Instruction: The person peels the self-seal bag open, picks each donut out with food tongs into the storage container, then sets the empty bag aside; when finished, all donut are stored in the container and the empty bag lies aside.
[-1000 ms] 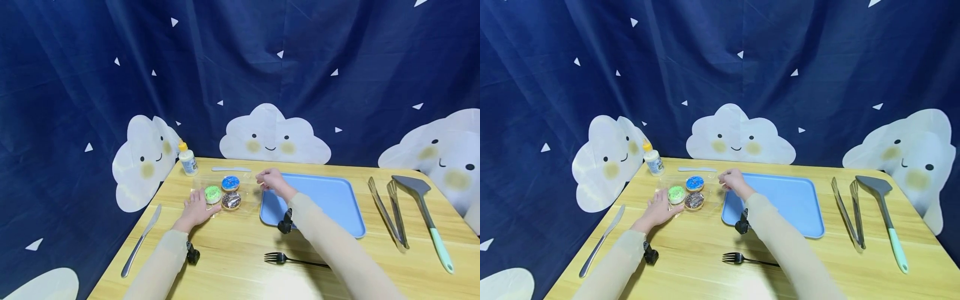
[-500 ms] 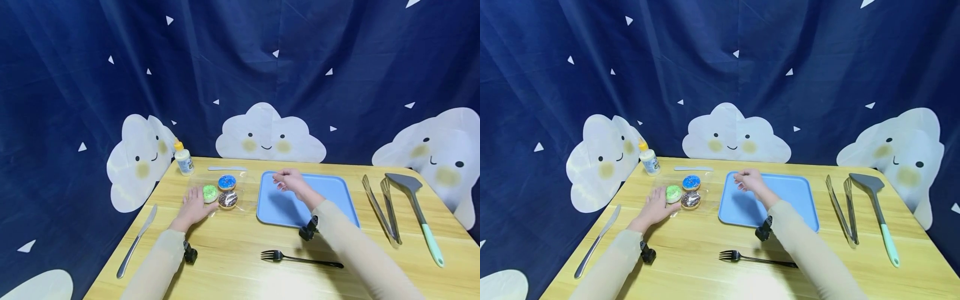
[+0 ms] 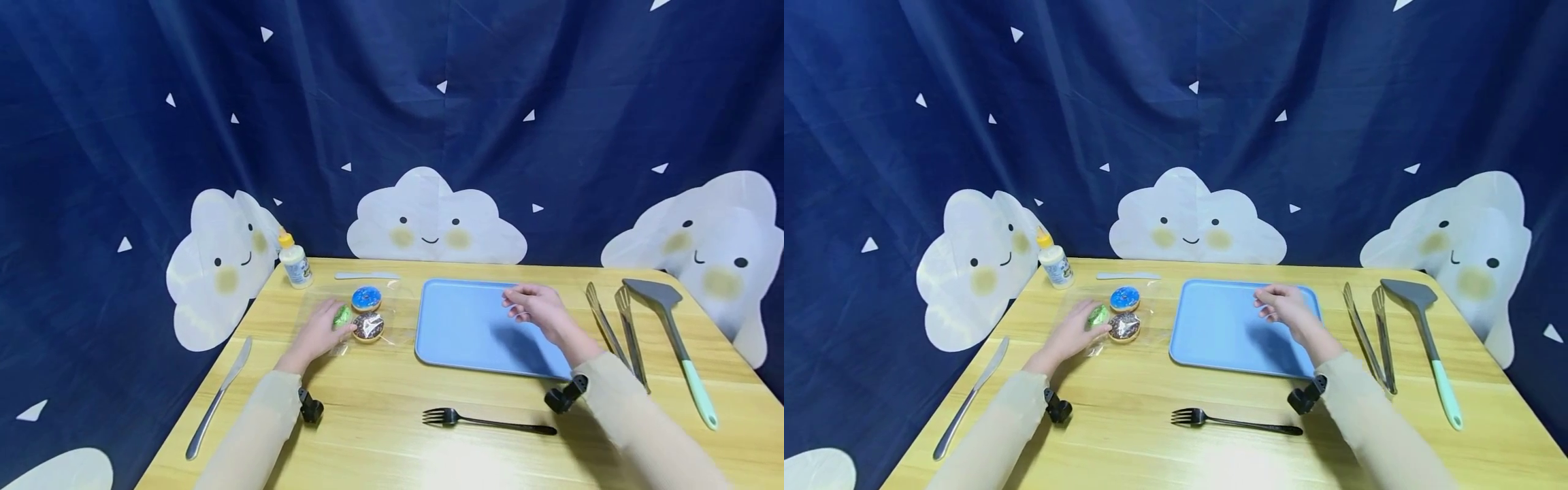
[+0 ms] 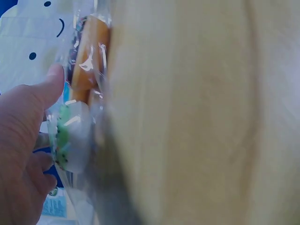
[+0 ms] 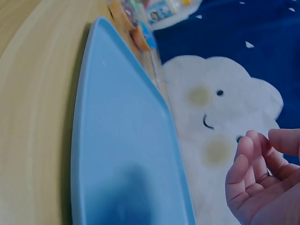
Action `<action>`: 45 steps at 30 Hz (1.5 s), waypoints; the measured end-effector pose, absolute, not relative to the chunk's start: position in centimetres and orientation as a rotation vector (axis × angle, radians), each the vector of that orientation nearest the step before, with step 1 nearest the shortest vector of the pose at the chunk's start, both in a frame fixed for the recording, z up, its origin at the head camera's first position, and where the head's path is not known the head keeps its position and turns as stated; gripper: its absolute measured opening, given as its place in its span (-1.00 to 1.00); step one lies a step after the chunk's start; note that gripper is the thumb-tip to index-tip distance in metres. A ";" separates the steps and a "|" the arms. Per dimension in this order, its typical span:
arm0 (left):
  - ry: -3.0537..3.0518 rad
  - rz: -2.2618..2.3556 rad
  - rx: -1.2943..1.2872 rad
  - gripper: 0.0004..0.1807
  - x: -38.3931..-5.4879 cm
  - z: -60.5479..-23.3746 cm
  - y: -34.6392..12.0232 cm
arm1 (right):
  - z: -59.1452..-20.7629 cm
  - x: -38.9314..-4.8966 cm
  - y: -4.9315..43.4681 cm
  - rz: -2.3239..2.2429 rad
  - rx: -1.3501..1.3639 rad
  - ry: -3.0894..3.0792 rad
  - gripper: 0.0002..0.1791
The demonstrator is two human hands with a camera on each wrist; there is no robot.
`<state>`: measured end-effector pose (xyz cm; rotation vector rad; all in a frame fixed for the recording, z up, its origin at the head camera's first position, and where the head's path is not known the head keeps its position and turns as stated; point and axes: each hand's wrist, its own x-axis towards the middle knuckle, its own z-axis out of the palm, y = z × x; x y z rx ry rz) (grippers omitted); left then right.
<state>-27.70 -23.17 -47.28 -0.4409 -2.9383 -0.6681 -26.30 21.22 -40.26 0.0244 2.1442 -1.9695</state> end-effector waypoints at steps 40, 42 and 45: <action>-2.918 -0.709 -0.501 -0.97 -29.7 -46.3 -23.0 | -44.9 -21.0 38.8 -1.593 0.384 2.521 -0.36; -2.897 -0.679 -0.529 -0.94 -29.8 -46.4 -22.9 | -45.0 -21.0 38.7 -1.559 0.404 2.529 -0.24; -2.878 -0.650 -0.545 -0.89 -29.9 -46.5 -22.7 | -45.2 -20.8 38.6 -1.508 0.443 2.540 -0.14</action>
